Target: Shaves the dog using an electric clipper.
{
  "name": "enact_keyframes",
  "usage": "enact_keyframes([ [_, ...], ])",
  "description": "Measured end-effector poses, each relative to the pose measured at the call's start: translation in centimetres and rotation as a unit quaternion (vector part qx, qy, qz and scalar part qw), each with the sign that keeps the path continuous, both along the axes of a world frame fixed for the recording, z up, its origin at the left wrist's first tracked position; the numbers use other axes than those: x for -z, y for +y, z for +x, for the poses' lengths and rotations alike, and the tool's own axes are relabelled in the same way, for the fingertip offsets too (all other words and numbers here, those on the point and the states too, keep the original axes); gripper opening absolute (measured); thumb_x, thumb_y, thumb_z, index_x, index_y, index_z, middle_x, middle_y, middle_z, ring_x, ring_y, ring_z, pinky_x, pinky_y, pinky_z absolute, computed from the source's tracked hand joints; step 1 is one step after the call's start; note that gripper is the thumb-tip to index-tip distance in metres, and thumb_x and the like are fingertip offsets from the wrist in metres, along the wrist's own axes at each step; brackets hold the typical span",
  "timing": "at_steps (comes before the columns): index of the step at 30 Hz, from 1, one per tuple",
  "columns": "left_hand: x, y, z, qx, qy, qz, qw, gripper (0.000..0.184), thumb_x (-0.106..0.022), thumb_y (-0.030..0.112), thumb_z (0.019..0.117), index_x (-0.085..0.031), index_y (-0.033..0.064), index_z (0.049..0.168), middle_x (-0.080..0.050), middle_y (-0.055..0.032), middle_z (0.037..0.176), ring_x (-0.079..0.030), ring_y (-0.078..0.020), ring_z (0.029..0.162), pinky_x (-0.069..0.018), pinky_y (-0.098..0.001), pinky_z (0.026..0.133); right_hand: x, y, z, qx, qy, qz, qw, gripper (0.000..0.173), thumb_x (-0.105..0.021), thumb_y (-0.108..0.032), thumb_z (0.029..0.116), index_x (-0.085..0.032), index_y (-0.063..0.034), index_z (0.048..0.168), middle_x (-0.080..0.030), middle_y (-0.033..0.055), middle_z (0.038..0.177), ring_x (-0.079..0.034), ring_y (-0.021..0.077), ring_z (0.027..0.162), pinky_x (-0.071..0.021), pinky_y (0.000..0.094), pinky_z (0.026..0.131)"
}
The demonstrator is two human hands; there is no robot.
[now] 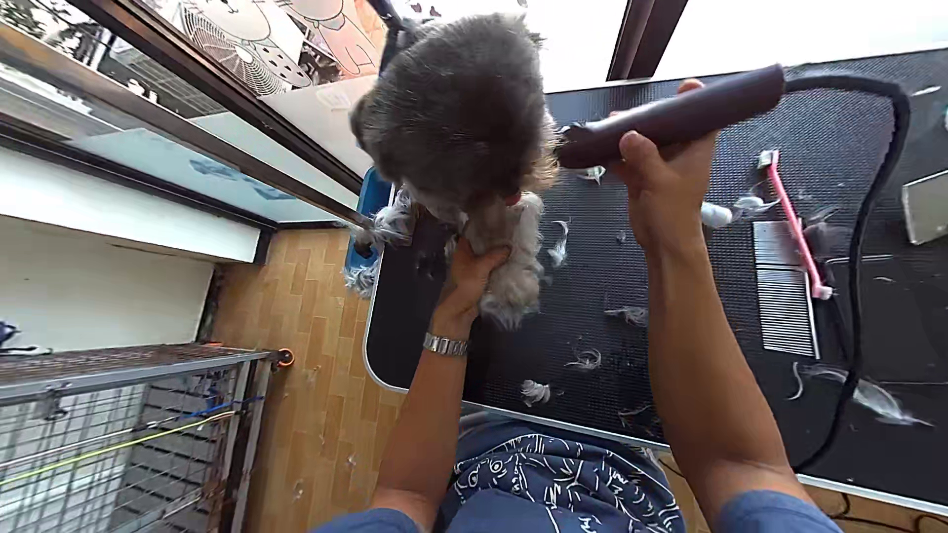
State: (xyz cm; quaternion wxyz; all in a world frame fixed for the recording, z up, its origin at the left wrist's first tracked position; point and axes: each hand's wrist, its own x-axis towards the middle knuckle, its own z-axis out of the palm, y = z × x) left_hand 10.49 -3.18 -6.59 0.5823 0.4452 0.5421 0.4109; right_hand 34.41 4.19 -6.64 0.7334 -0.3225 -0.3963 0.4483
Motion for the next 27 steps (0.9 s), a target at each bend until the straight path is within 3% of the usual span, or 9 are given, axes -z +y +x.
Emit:
enact_keyframes([
  [3,-1.1,-0.9,-2.7,0.024,0.028,-0.006,0.999,0.051,-0.068,-0.001,0.0858,-0.054,0.0129,0.133,-0.07,-0.0015,0.109,-0.069,-0.0079,0.091,-0.0606,-0.028,0.076,-0.3,1.3,-1.9,-0.067,0.019,0.003,0.998,0.071,-0.067,-0.006,0.095,-0.021,-0.0038,0.148,-0.064,0.0136,0.12,-0.07,0.0285,0.107,-0.0628,0.0461,0.09],
  [8,-2.3,-1.4,-6.5,0.06,0.069,0.003,0.996,0.063,-0.072,-0.005,0.0768,-0.053,0.0133,0.134,-0.071,-0.0005,0.111,-0.07,-0.0075,0.093,-0.0614,-0.0278,0.077,0.2,1.2,-5.6,-0.107,0.054,0.007,0.993,0.072,-0.07,-0.004,0.0913,-0.023,0.0005,0.146,-0.064,0.0163,0.117,-0.07,0.0289,0.104,-0.0636,0.0459,0.088],
  [11,-2.3,-1.6,-7.1,0.046,0.096,0.006,0.994,0.072,-0.076,-0.003,0.0726,-0.049,0.0122,0.137,-0.07,0.0003,0.114,-0.069,-0.0067,0.097,-0.0611,-0.0271,0.08,0.5,-0.4,-6.9,-0.117,0.006,0.038,0.992,0.075,-0.073,-0.004,0.0893,-0.024,0.0063,0.146,-0.064,0.0168,0.12,-0.069,0.0252,0.109,-0.0611,0.0423,0.093],
  [13,-2.1,-1.9,-7.3,0.052,0.095,0.014,0.994,0.082,-0.079,-0.002,0.07,-0.044,0.0135,0.143,-0.067,0.0006,0.12,-0.068,-0.0071,0.101,-0.0608,-0.0274,0.083,0.3,-1.6,-7.0,-0.127,-0.02,0.031,0.991,0.074,-0.075,-0.002,0.0878,-0.028,0.0068,0.145,-0.065,0.0156,0.12,-0.07,0.0235,0.108,-0.063,0.0393,0.09],
  [16,-1.7,-2.2,-7.3,0.084,0.092,0.025,0.992,0.094,-0.081,0.001,0.0696,-0.037,0.0163,0.151,-0.065,-0.0001,0.127,-0.067,-0.0084,0.108,-0.0603,-0.0288,0.088,0.1,-2.3,-6.1,-0.062,-0.03,0.028,0.997,0.071,-0.075,-0.007,0.0886,-0.031,0.0074,0.141,-0.064,0.0101,0.116,-0.07,0.0167,0.103,-0.0634,0.0347,0.089],
  [19,-1.1,-2.6,-6.7,0.092,0.075,0.026,0.993,0.093,-0.079,-0.001,0.0695,-0.036,0.0161,0.15,-0.065,0.0003,0.126,-0.067,-0.008,0.106,-0.0606,-0.0282,0.087,0.3,-2.6,-6.4,0.023,0.001,0.035,0.999,0.072,-0.078,-0.009,0.0868,-0.03,0.0063,0.138,-0.061,0.0123,0.117,-0.068,0.0198,0.106,-0.064,0.0362,0.085],
  [22,-0.5,-3.0,-6.2,0.088,0.038,0.018,0.995,0.087,-0.078,-0.003,0.0705,-0.039,0.0144,0.146,-0.067,0.0011,0.121,-0.068,-0.0075,0.103,-0.0607,-0.0276,0.086,0.2,-3.9,-7.7,0.02,-0.018,0.043,0.999,0.078,-0.081,-0.007,0.0841,-0.029,0.0077,0.14,-0.064,0.0143,0.118,-0.069,0.0204,0.107,-0.0628,0.0369,0.086],
  [25,0.3,-3.8,-5.4,0.04,0.01,0.012,0.999,0.081,-0.077,-0.005,0.0709,-0.043,0.0146,0.141,-0.07,0.0039,0.114,-0.069,-0.0053,0.097,-0.0609,-0.0256,0.082,0.1,-5.1,-7.8,-0.002,-0.063,0.042,0.997,0.074,-0.082,-0.012,0.0845,-0.034,0.0067,0.138,-0.068,0.0104,0.113,-0.07,0.0164,0.103,-0.0631,0.0355,0.087],
  [27,0.9,-4.3,-5.3,0.035,-0.01,0.01,0.999,0.084,-0.076,-0.004,0.0733,-0.039,0.0147,0.146,-0.068,0.0018,0.118,-0.069,-0.0076,0.099,-0.0611,-0.028,0.084,0.4,-5.0,-7.2,0.024,-0.053,0.04,0.998,0.074,-0.081,-0.02,0.087,-0.033,0.0052,0.139,-0.067,0.0065,0.112,-0.069,0.0136,0.102,-0.0621,0.0336,0.086],
])
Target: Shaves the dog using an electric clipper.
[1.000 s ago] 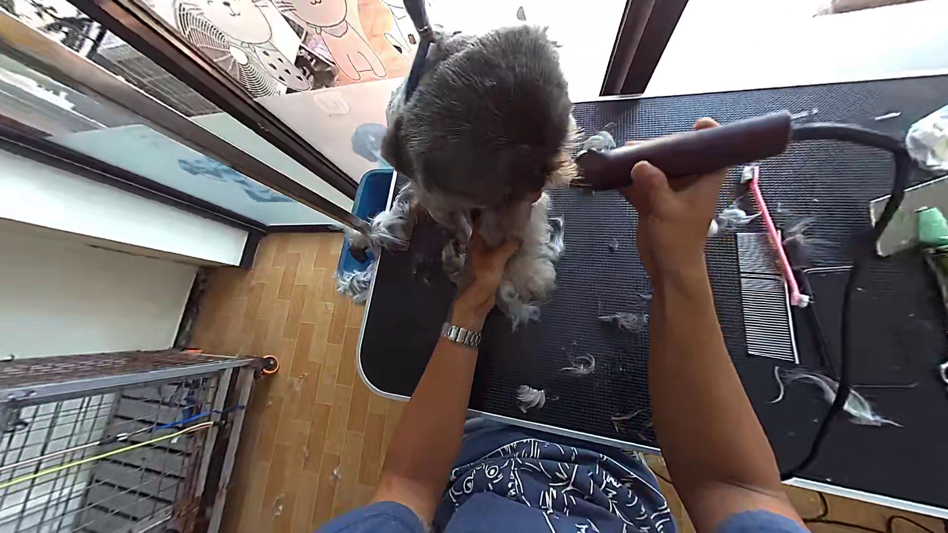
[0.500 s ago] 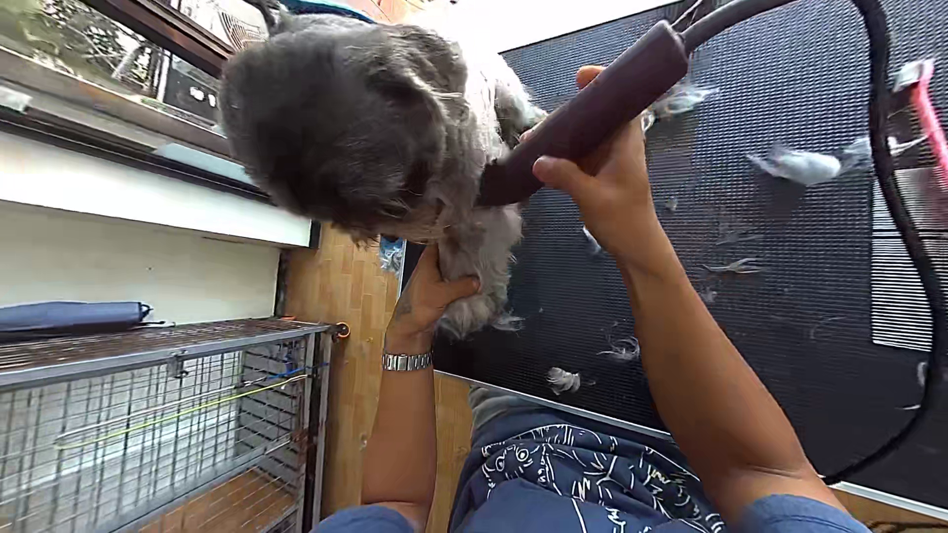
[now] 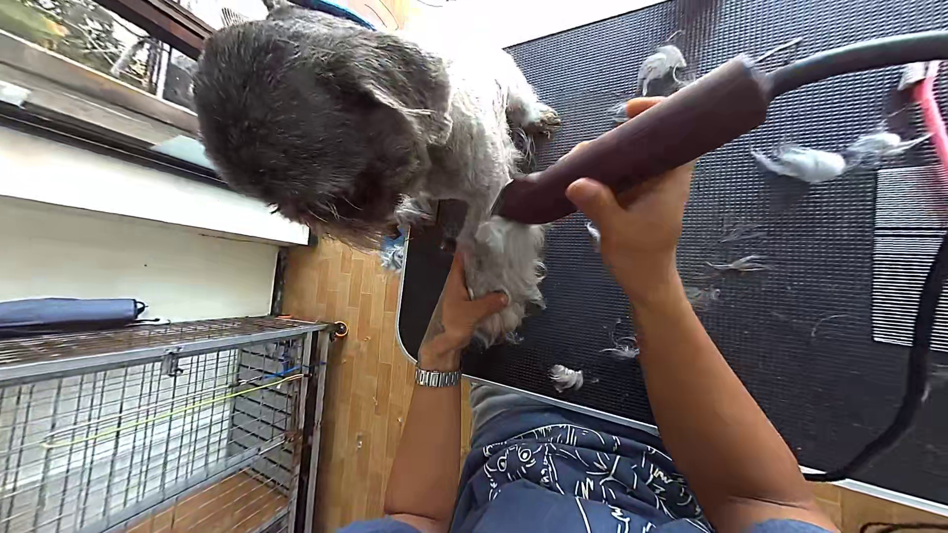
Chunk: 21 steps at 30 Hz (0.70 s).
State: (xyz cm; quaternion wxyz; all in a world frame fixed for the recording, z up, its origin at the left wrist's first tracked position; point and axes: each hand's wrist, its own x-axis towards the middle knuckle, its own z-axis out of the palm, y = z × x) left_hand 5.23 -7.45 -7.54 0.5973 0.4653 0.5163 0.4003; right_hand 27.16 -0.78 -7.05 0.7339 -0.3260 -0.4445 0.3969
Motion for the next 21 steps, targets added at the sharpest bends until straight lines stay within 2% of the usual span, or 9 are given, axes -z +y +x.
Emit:
enact_keyframes([
  [3,0.8,-0.6,-0.2,0.02,-0.028,-0.002,0.999,0.09,-0.076,-0.002,0.0758,-0.032,0.0145,0.153,-0.065,-0.0008,0.125,-0.068,-0.01,0.105,-0.0598,-0.0313,0.09,0.4,0.4,0.0,0.045,0.058,0.013,0.997,0.072,-0.08,-0.02,0.088,-0.03,-0.0026,0.135,-0.065,0.0017,0.112,-0.069,0.013,0.103,-0.0614,0.035,0.09],
  [5,1.0,-0.7,-0.2,0.017,-0.031,-0.009,0.999,0.087,-0.075,-0.003,0.076,-0.034,0.0135,0.151,-0.066,-0.0006,0.122,-0.068,-0.0097,0.104,-0.0599,-0.031,0.089,0.2,-0.2,-1.1,0.048,0.035,0.013,0.998,0.078,-0.083,-0.021,0.086,-0.029,-0.0004,0.138,-0.064,0.0017,0.113,-0.068,0.011,0.103,-0.0611,0.0328,0.088],
  [8,0.8,-1.2,-0.3,-0.031,-0.009,-0.015,0.999,0.07,-0.073,-0.006,0.0738,-0.047,0.0119,0.136,-0.071,0.0031,0.107,-0.07,-0.0062,0.093,-0.0612,-0.0272,0.082,-1.0,-1.4,-3.0,0.036,-0.038,0.006,0.999,0.073,-0.085,-0.02,0.0827,-0.038,0.0049,0.132,-0.067,0.004,0.108,-0.069,0.0071,0.097,-0.0617,0.0303,0.087],
  [10,0.4,-1.3,-0.4,-0.068,-0.004,-0.012,0.998,0.061,-0.07,-0.01,0.073,-0.052,0.0111,0.128,-0.073,0.0042,0.101,-0.07,-0.0049,0.088,-0.0614,-0.0257,0.078,-1.9,-1.6,-3.0,0.02,-0.072,-0.009,0.997,0.074,-0.082,-0.02,0.0854,-0.036,0.0096,0.135,-0.064,0.0058,0.109,-0.068,0.0049,0.096,-0.062,0.0272,0.086],
  [11,0.3,-1.3,-0.6,-0.077,-0.003,-0.008,0.997,0.06,-0.069,-0.01,0.0741,-0.053,0.011,0.129,-0.073,0.0038,0.101,-0.071,-0.0053,0.088,-0.0616,-0.0262,0.078,-2.1,-1.4,-2.7,0.025,-0.068,-0.014,0.997,0.074,-0.081,-0.021,0.0865,-0.035,0.0108,0.136,-0.063,0.007,0.11,-0.068,0.0058,0.095,-0.0618,0.0276,0.085],
  [14,0.6,-0.9,-1.6,-0.06,-0.011,0.006,0.998,0.073,-0.068,-0.006,0.0772,-0.046,0.0121,0.145,-0.071,0.0011,0.114,-0.07,-0.0076,0.096,-0.0614,-0.0293,0.083,-1.9,-0.7,-1.8,0.102,-0.024,-0.002,0.994,0.075,-0.08,-0.024,0.0884,-0.031,0.007,0.135,-0.06,0.0058,0.113,-0.066,0.0082,0.101,-0.0602,0.0294,0.089],
  [16,0.7,-0.8,-1.8,-0.046,-0.017,0.008,0.999,0.074,-0.068,-0.007,0.078,-0.046,0.0126,0.146,-0.07,-0.0001,0.116,-0.07,-0.0088,0.097,-0.0613,-0.0299,0.084,-1.5,-0.4,-2.1,0.142,0.01,0.026,0.989,0.074,-0.08,-0.024,0.0885,-0.028,0.0018,0.134,-0.06,0.0033,0.113,-0.066,0.0096,0.104,-0.0597,0.0325,0.091],
  [19,1.0,-0.7,-1.6,-0.012,-0.023,0.018,0.999,0.065,-0.066,-0.008,0.0805,-0.049,0.013,0.14,-0.071,0.0012,0.11,-0.07,-0.0079,0.094,-0.0612,-0.0286,0.082,-1.1,-0.8,-4.1,0.121,0.002,0.057,0.991,0.071,-0.084,-0.024,0.085,-0.037,0.0001,0.131,-0.067,0.003,0.106,-0.069,0.0116,0.099,-0.0606,0.0362,0.09],
  [21,0.8,-0.7,-1.2,-0.025,-0.012,0.018,0.999,0.052,-0.066,-0.009,0.0796,-0.056,0.0119,0.126,-0.073,0.0033,0.1,-0.07,-0.006,0.088,-0.061,-0.0269,0.079,-1.5,-1.9,-5.4,0.088,-0.069,0.039,0.993,0.068,-0.086,-0.027,0.0827,-0.045,0.0033,0.127,-0.07,0.0059,0.102,-0.071,0.0114,0.095,-0.0618,0.0349,0.087],
])
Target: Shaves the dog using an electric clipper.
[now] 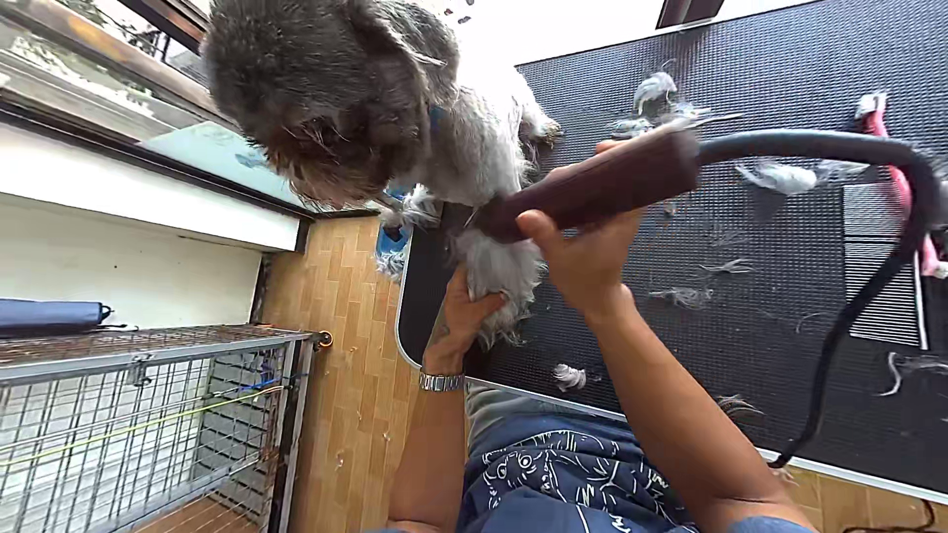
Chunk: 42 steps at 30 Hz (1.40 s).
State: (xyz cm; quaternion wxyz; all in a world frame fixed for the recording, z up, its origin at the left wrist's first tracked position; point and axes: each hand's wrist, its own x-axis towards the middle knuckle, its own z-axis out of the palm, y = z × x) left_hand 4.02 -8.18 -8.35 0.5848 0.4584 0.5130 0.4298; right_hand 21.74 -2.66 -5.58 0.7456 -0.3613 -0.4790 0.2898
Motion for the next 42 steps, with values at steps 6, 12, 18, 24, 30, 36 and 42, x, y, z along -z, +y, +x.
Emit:
enact_keyframes([
  [6,-0.4,-0.2,-0.5,-0.065,0.001,-0.032,0.997,0.052,-0.052,-0.007,0.0855,-0.054,0.011,0.134,-0.071,0.0021,0.107,-0.069,-0.007,0.091,-0.0607,-0.0294,0.079,-1.4,0.4,2.5,-0.027,0.027,-0.035,0.999,0.073,-0.081,-0.022,0.0876,-0.034,0.0075,0.135,-0.063,0.0047,0.109,-0.067,0.0076,0.096,-0.062,0.0292,0.085],
  [12,-0.9,0.2,-0.6,-0.099,-0.06,-0.072,0.991,0.039,-0.04,-0.004,0.0863,-0.064,0.0128,0.113,-0.074,0.0012,0.091,-0.071,-0.0077,0.079,-0.0615,-0.0291,0.071,0.7,0.1,1.9,0.003,0.08,-0.026,0.996,0.079,-0.083,-0.022,0.0851,-0.031,0.0023,0.14,-0.065,0.0029,0.112,-0.068,0.0093,0.101,-0.0605,0.0324,0.089],
  [18,-1.0,0.5,-0.8,-0.191,-0.132,-0.099,0.968,0.037,-0.025,0.011,0.1008,-0.061,0.0184,0.098,-0.071,0.0039,0.08,-0.069,-0.0058,0.073,-0.0598,-0.0268,0.064,0.3,-0.4,2.2,-0.078,0.111,-0.031,0.99,0.083,-0.084,-0.024,0.0846,-0.031,0.0046,0.142,-0.069,0.0005,0.108,-0.069,0.0071,0.097,-0.0606,0.0321,0.09],
  [24,-0.4,0.9,-0.9,-0.18,-0.188,-0.121,0.958,0.04,-0.025,0.017,0.1025,-0.064,0.0195,0.095,-0.072,0.0017,0.082,-0.071,-0.008,0.075,-0.0608,-0.0287,0.066,0.6,1.1,3.4,-0.057,0.075,-0.031,0.995,0.087,-0.082,-0.02,0.0863,-0.024,0.0091,0.144,-0.065,0.0088,0.111,-0.068,0.0111,0.101,-0.061,0.0327,0.09],
  [30,-0.7,1.4,-0.6,-0.174,-0.164,-0.123,0.963,0.042,-0.025,0.022,0.1054,-0.065,0.0194,0.095,-0.072,0.0015,0.082,-0.07,-0.0082,0.074,-0.0608,-0.029,0.064,0.7,-0.7,4.0,-0.219,-0.022,-0.061,0.974,0.085,-0.083,-0.018,0.0841,-0.033,0.0067,0.149,-0.069,0.0105,0.115,-0.068,0.013,0.107,-0.0584,0.0345,0.096],
  [36,-1.8,3.1,-2.0,-0.076,-0.044,0.034,0.996,0.019,-0.055,0.03,0.0998,-0.067,0.0232,0.113,-0.072,0.0075,0.108,-0.067,-0.0059,0.102,-0.0574,-0.0312,0.089,0.9,-0.3,4.7,-0.178,-0.027,-0.019,0.983,0.09,-0.084,-0.011,0.0821,-0.028,0.0097,0.15,-0.068,0.014,0.117,-0.068,0.0162,0.11,-0.0567,0.0363,0.1],
  [42,-4.2,8.1,1.6,-0.055,0.135,0.11,0.983,0.042,-0.07,0.027,0.0941,-0.053,0.0051,0.125,-0.068,0.0033,0.108,-0.066,-0.0043,0.101,-0.0566,-0.0277,0.093,1.5,-3.4,1.9,-0.153,-0.206,0.073,0.964,0.043,-0.064,-0.007,0.0887,-0.062,-0.0003,0.131,-0.066,0.019,0.122,-0.063,0.0301,0.119,-0.0552,0.0408,0.098],
])
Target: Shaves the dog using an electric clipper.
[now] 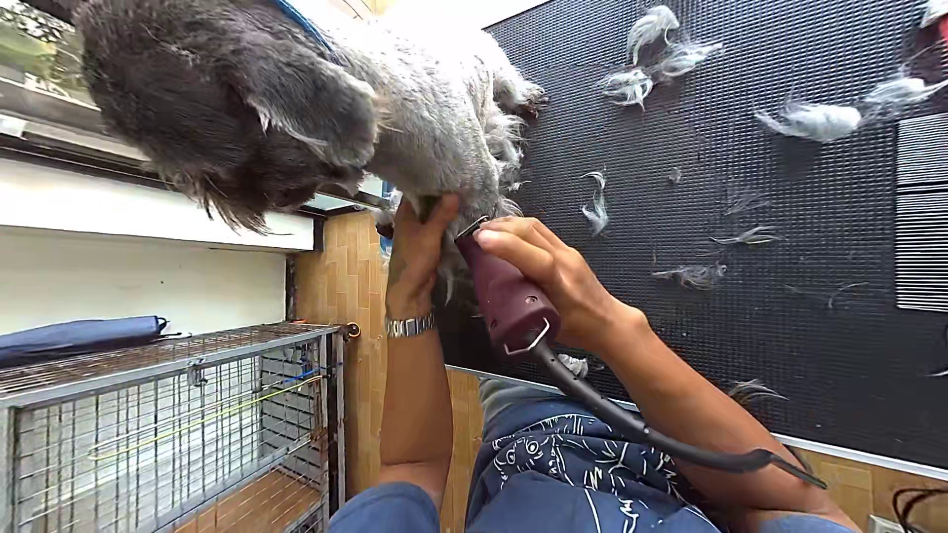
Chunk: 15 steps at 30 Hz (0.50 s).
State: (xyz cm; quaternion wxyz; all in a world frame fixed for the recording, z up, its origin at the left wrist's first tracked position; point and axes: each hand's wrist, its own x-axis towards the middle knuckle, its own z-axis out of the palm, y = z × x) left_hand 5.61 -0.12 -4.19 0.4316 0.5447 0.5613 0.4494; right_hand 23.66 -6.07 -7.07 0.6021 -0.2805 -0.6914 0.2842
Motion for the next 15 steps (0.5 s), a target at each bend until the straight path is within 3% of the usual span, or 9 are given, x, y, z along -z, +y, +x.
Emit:
enact_keyframes([
  [2,1.1,0.9,0.5,0.002,-0.021,-0.04,0.999,0.041,-0.074,0.006,0.0873,-0.053,0.0045,0.122,-0.069,0.0011,0.104,-0.067,-0.0055,0.098,-0.0572,-0.027,0.092,0.8,-0.6,0.1,-0.011,0.071,-0.046,0.996,0.049,-0.071,-0.006,0.0873,-0.059,0.0021,0.134,-0.065,0.0177,0.128,-0.061,0.0264,0.125,-0.053,0.0402,0.105],
  [4,2.3,0.9,0.9,-0.006,-0.053,-0.058,0.997,0.042,-0.073,0.0,0.0836,-0.053,0.0046,0.121,-0.069,0.0001,0.102,-0.067,-0.0071,0.097,-0.0581,-0.0283,0.09,0.8,-1.0,1.3,0.002,0.186,-0.102,0.977,0.067,-0.08,-0.007,0.086,-0.044,-0.0005,0.142,-0.065,0.0106,0.131,-0.063,0.0197,0.123,-0.0539,0.0386,0.106],
  [7,3.0,-0.2,1.2,-0.018,-0.073,-0.079,0.994,0.051,-0.068,0.001,0.086,-0.046,0.0022,0.132,-0.065,-0.0055,0.112,-0.066,-0.0117,0.102,-0.0584,-0.0334,0.091,0.6,-0.4,3.5,0.092,0.311,-0.107,0.94,0.079,-0.08,-0.012,0.0883,-0.027,-0.0092,0.146,-0.067,0.0032,0.125,-0.067,0.0209,0.116,-0.0577,0.043,0.102],
  [9,2.5,-1.8,0.9,-0.006,-0.036,-0.096,0.995,0.046,-0.064,0.008,0.0909,-0.048,0.0063,0.133,-0.066,-0.0028,0.112,-0.066,-0.0095,0.1,-0.0585,-0.0321,0.089,0.8,1.5,4.7,0.124,0.334,-0.089,0.93,0.09,-0.082,-0.003,0.0829,-0.017,-0.0056,0.146,-0.066,0.0038,0.12,-0.069,0.0204,0.112,-0.0598,0.0424,0.098],
  [12,1.8,-4.4,0.1,0.035,-0.041,-0.124,0.991,0.046,-0.062,0.017,0.0942,-0.049,0.0165,0.138,-0.067,0.0029,0.113,-0.067,-0.0057,0.095,-0.0592,-0.0292,0.081,0.3,3.6,5.4,0.096,0.286,-0.1,0.948,0.097,-0.081,0.002,0.0796,-0.013,0.0063,0.148,-0.065,0.0133,0.12,-0.069,0.0223,0.11,-0.0612,0.0412,0.094],
  [13,1.7,-4.7,0.0,0.041,-0.054,-0.127,0.99,0.049,-0.066,0.023,0.0937,-0.047,0.018,0.139,-0.068,0.0046,0.113,-0.067,-0.0046,0.095,-0.0597,-0.028,0.081,0.0,4.2,5.3,0.072,0.274,-0.101,0.954,0.099,-0.082,0.0,0.08,-0.012,0.0083,0.149,-0.063,0.0153,0.122,-0.068,0.0226,0.111,-0.0607,0.0408,0.095],
  [15,2.0,-5.5,-0.4,0.036,-0.079,-0.124,0.988,0.063,-0.077,0.049,0.087,-0.05,0.0219,0.137,-0.07,0.0085,0.11,-0.069,-0.002,0.093,-0.0607,-0.0247,0.079,-0.7,5.2,4.9,0.029,0.256,-0.102,0.961,0.099,-0.083,0.0,0.079,-0.014,0.0101,0.15,-0.063,0.0192,0.123,-0.068,0.025,0.112,-0.0607,0.0422,0.095],
])
